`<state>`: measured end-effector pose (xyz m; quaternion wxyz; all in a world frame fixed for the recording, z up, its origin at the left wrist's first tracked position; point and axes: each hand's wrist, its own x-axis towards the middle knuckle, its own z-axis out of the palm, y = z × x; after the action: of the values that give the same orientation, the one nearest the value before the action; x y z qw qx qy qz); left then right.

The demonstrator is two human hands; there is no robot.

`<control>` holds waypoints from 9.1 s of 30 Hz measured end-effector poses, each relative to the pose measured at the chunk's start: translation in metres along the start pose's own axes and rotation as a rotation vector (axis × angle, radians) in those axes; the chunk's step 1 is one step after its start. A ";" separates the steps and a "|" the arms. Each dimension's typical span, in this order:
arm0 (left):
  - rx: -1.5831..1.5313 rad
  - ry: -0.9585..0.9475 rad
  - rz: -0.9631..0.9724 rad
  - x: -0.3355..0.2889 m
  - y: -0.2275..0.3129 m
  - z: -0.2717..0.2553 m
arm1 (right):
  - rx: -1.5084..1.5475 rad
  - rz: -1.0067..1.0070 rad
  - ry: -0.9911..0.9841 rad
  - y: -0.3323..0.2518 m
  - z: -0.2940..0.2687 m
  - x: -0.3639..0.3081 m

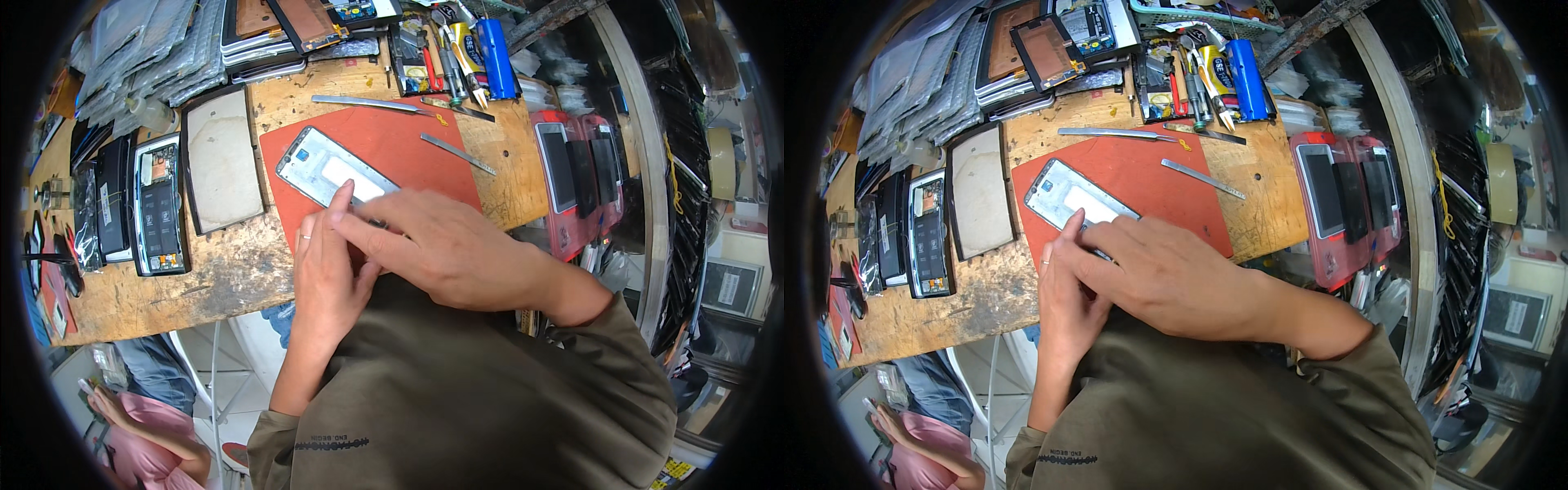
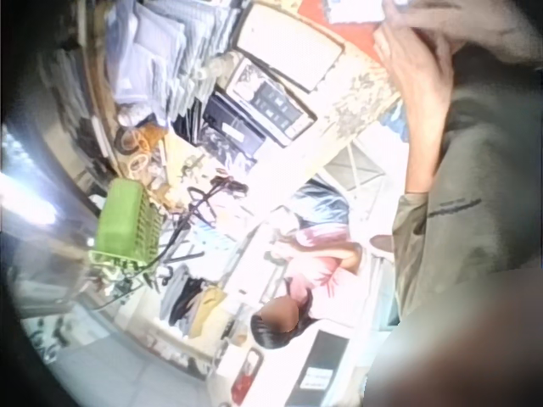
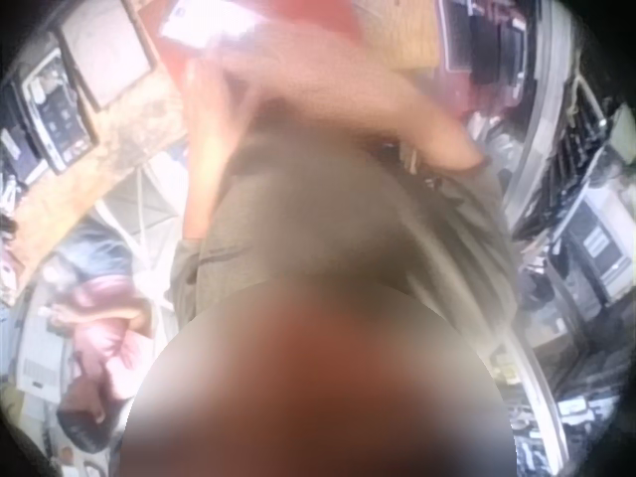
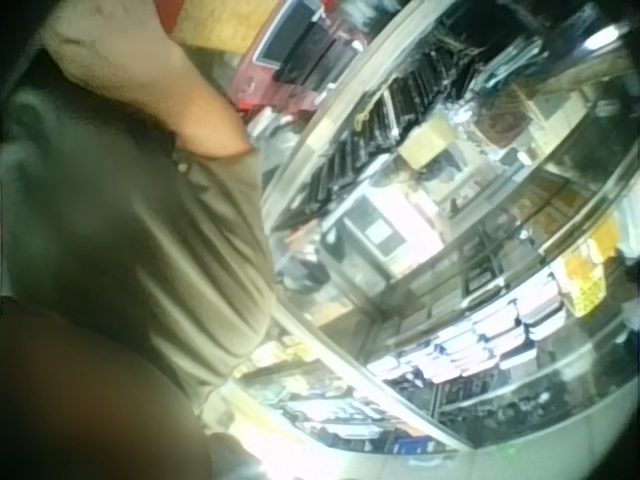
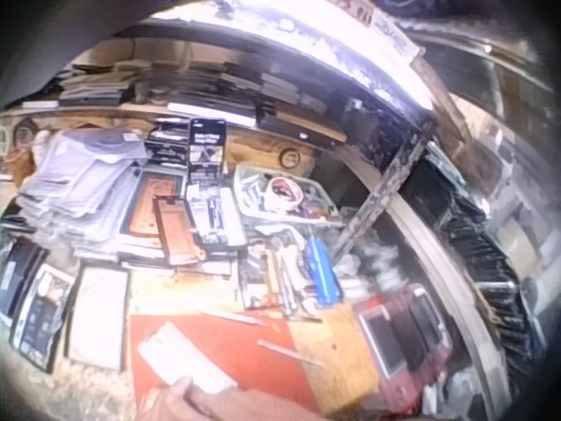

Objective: The person works on a disassembled smartphone on a red mat, using a metal spudger to pry and adjust internal components. They apply adhesive from a tube along the phone's frame and handle small parts and tools throughout the clip.

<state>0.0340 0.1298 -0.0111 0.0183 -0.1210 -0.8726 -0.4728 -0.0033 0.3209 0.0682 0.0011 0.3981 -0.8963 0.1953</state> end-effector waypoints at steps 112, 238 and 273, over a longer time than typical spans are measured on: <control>-0.694 0.205 -0.006 -0.026 -0.007 -0.021 | 1.012 0.159 0.227 -0.015 0.023 -0.016; 0.185 -0.033 0.129 -0.012 -0.019 -0.035 | 0.411 0.107 0.315 -0.009 0.070 -0.052; 0.234 -0.057 0.040 -0.008 -0.014 -0.034 | -0.116 0.364 0.219 0.006 -0.002 -0.052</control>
<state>0.0356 0.0927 -0.0053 0.0169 -0.1490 -0.9195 -0.3634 0.0281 0.3624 0.0596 0.0859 0.2055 -0.9576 0.1826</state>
